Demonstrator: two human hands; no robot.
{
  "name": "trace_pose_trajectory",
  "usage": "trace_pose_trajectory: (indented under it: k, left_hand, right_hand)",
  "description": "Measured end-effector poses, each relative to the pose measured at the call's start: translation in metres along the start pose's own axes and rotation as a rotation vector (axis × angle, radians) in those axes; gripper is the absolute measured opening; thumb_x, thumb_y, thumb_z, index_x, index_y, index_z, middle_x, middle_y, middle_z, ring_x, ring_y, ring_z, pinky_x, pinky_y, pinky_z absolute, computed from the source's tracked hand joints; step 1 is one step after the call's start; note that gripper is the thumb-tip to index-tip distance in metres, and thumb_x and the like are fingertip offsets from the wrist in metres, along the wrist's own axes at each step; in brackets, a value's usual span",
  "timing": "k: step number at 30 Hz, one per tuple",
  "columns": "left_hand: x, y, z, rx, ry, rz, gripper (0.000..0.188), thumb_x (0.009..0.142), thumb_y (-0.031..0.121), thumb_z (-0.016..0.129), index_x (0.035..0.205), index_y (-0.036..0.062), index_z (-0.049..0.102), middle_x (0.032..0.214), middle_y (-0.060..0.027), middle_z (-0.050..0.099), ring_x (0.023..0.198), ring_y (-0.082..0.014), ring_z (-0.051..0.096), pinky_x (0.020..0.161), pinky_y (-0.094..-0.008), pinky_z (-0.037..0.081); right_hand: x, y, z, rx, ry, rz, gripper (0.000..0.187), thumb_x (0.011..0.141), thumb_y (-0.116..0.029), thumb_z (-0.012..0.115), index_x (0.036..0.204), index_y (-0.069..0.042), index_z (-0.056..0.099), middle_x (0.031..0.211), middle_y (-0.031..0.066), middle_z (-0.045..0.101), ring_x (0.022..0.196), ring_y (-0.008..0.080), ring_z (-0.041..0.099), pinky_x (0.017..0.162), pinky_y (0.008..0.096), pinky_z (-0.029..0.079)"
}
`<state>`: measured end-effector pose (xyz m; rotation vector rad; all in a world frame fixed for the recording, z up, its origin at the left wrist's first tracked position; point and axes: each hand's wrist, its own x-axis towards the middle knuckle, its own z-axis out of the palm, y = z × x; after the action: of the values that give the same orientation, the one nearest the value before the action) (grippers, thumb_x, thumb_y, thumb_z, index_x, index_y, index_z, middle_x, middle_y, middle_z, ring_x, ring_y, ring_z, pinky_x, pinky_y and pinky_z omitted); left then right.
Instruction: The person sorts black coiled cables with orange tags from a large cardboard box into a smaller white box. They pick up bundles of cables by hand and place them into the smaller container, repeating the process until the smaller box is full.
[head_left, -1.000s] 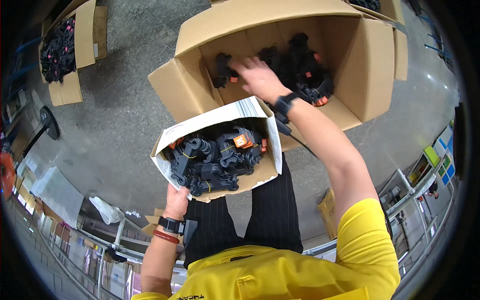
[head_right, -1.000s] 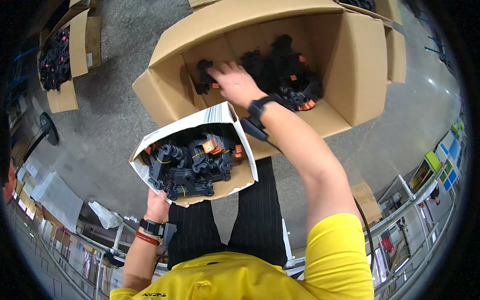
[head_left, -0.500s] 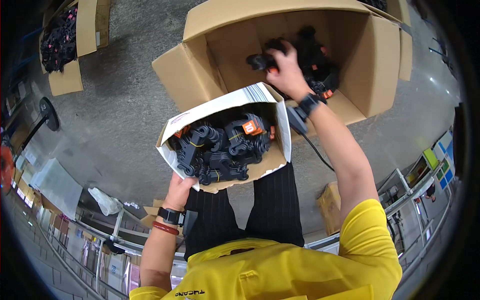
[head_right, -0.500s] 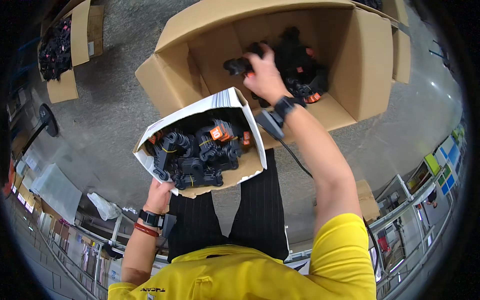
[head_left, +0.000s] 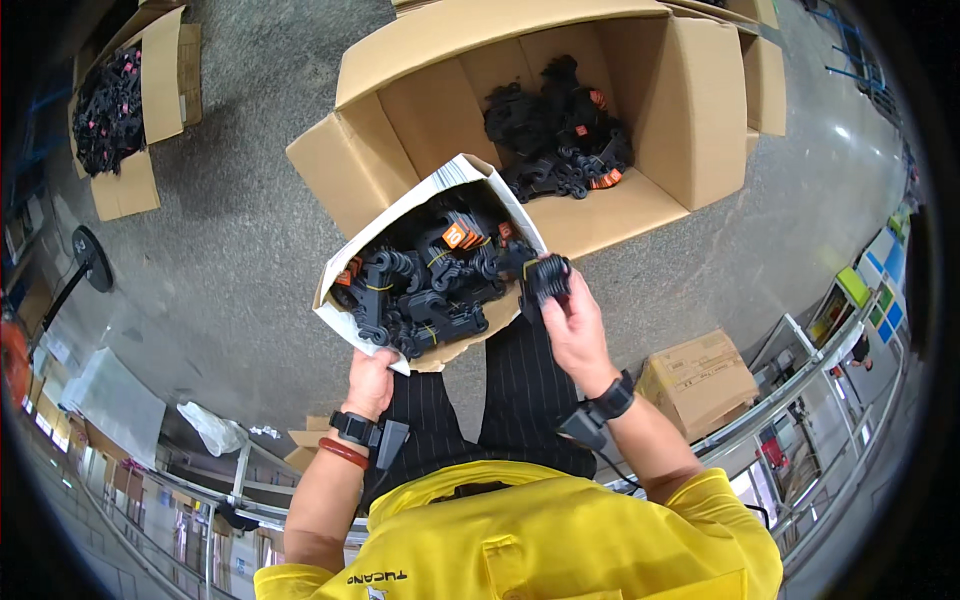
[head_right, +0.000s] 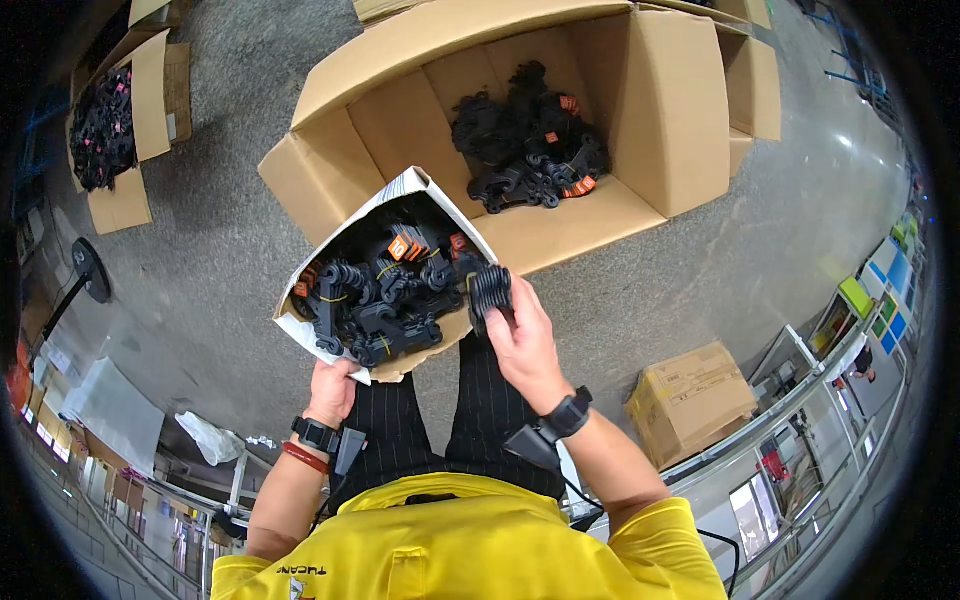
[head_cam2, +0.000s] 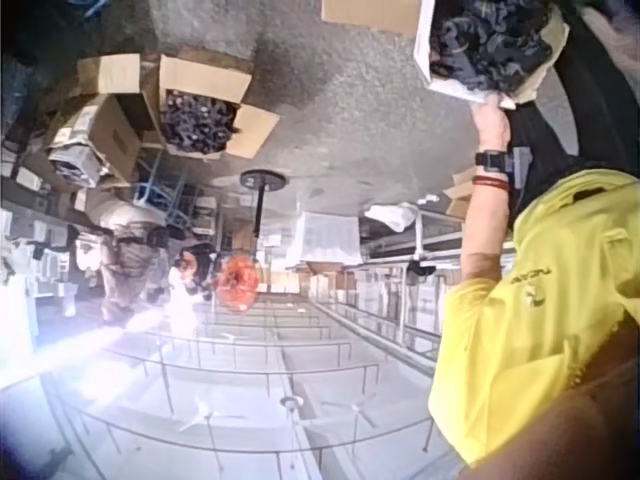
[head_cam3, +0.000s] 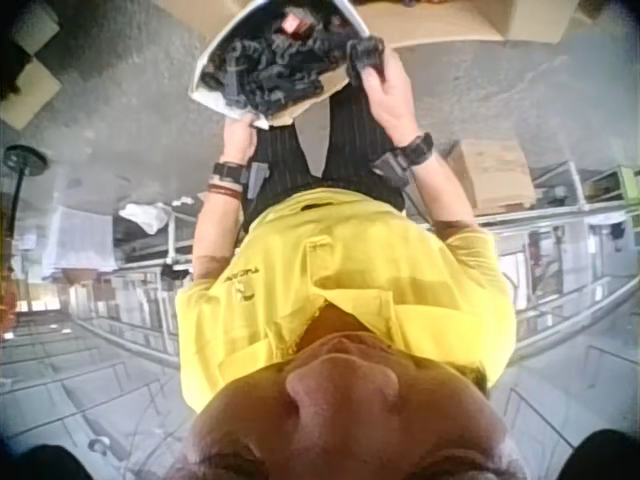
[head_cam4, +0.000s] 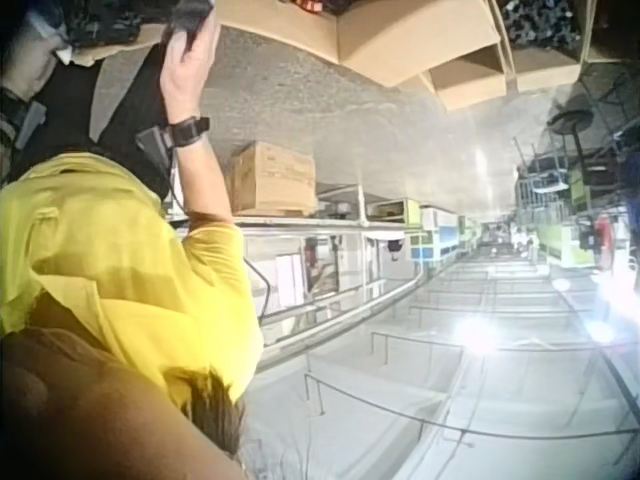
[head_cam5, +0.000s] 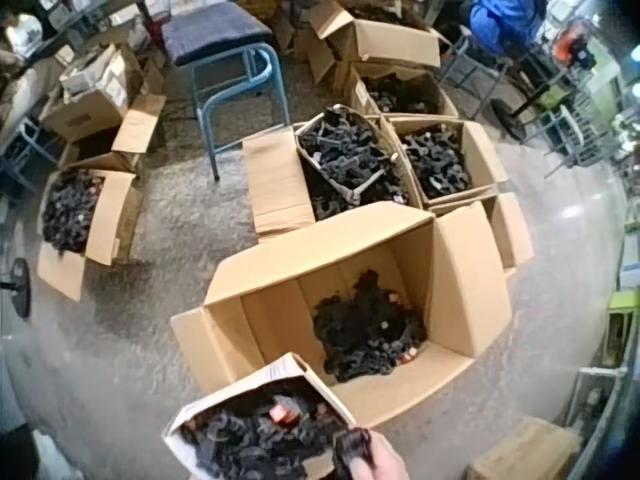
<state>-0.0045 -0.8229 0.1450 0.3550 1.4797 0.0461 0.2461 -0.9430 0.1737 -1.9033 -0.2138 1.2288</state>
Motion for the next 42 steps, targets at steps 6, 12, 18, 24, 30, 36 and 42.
trace_pose_trajectory:
  k: [6, 12, 18, 24, 30, 36, 42]
  left_hand:
    - [0.001, -0.003, 0.000, -0.025, 0.060, -0.006, 0.047, 0.063, -0.013, 0.041, 0.109, 0.0000, 0.047, 0.102, -0.0063, 0.052, 0.099, -0.0229, 0.051, 0.090, -0.0333, 0.040]
    - [0.001, -0.002, 0.002, -0.034, 0.048, 0.000, 0.048, 0.063, -0.013, 0.043, 0.108, 0.0008, 0.046, 0.102, -0.0059, 0.051, 0.098, -0.0218, 0.050, 0.090, -0.0337, 0.039]
    - [0.004, -0.005, -0.005, -0.030, 0.067, -0.014, 0.047, 0.063, -0.013, 0.044, 0.108, 0.0018, 0.046, 0.103, -0.0065, 0.051, 0.100, -0.0226, 0.050, 0.090, -0.0354, 0.039]
    - [-0.001, -0.006, 0.005, -0.039, 0.060, 0.032, 0.046, 0.062, -0.014, 0.043, 0.104, 0.0044, 0.047, 0.097, -0.0043, 0.050, 0.095, -0.0213, 0.050, 0.088, -0.0341, 0.039]
    - [0.003, -0.011, -0.008, -0.011, 0.068, 0.030, 0.046, 0.062, -0.014, 0.043, 0.104, 0.0043, 0.047, 0.096, -0.0047, 0.051, 0.094, -0.0214, 0.051, 0.088, -0.0339, 0.040]
    - [0.005, -0.006, 0.001, -0.003, 0.059, 0.028, 0.042, 0.064, -0.012, 0.047, 0.102, 0.0041, 0.049, 0.094, -0.0047, 0.053, 0.090, -0.0187, 0.054, 0.083, -0.0300, 0.042]
    - [0.003, -0.009, -0.001, 0.002, 0.093, 0.032, 0.036, 0.063, -0.013, 0.046, 0.096, 0.0012, 0.050, 0.091, -0.0055, 0.053, 0.088, -0.0203, 0.054, 0.082, -0.0317, 0.043]
  right_hand:
    - [-0.007, 0.003, 0.011, -0.343, 0.220, -0.198, 0.042, 0.080, -0.001, 0.048, 0.122, 0.002, 0.041, 0.109, 0.0181, 0.049, 0.103, 0.0340, 0.044, 0.091, 0.0391, 0.036]
    - [0.002, 0.009, 0.020, -0.640, 0.247, -0.219, 0.060, 0.075, -0.005, 0.053, 0.131, 0.000, 0.029, 0.127, 0.0212, 0.033, 0.119, 0.0371, 0.031, 0.100, 0.0451, 0.023]
    - [0.021, 0.042, 0.014, -0.608, 0.137, -0.143, 0.067, 0.075, -0.008, 0.055, 0.134, -0.002, 0.025, 0.130, 0.0224, 0.032, 0.123, 0.0381, 0.028, 0.102, 0.0464, 0.022]
    - [0.025, 0.011, -0.038, -0.513, 0.082, -0.491, 0.061, 0.070, -0.018, 0.058, 0.125, 0.001, 0.038, 0.126, 0.0187, 0.041, 0.118, 0.0357, 0.037, 0.100, 0.0442, 0.025]
    - [0.181, 0.093, -0.105, -0.420, 0.567, 0.106, 0.077, 0.069, -0.026, 0.069, 0.129, 0.003, 0.032, 0.130, 0.0233, 0.037, 0.120, 0.0370, 0.036, 0.102, 0.0404, 0.029]
    - [0.254, 0.162, -0.143, -0.532, 0.463, 0.318, 0.077, 0.062, -0.028, 0.072, 0.124, 0.001, 0.038, 0.114, 0.0264, 0.053, 0.108, 0.0368, 0.051, 0.092, 0.0399, 0.041]
    - [0.183, 0.093, -0.127, -0.179, 0.486, -0.009, 0.048, 0.074, -0.011, 0.067, 0.115, 0.000, 0.044, 0.095, 0.0129, 0.057, 0.087, 0.0200, 0.057, 0.079, 0.0307, 0.048]
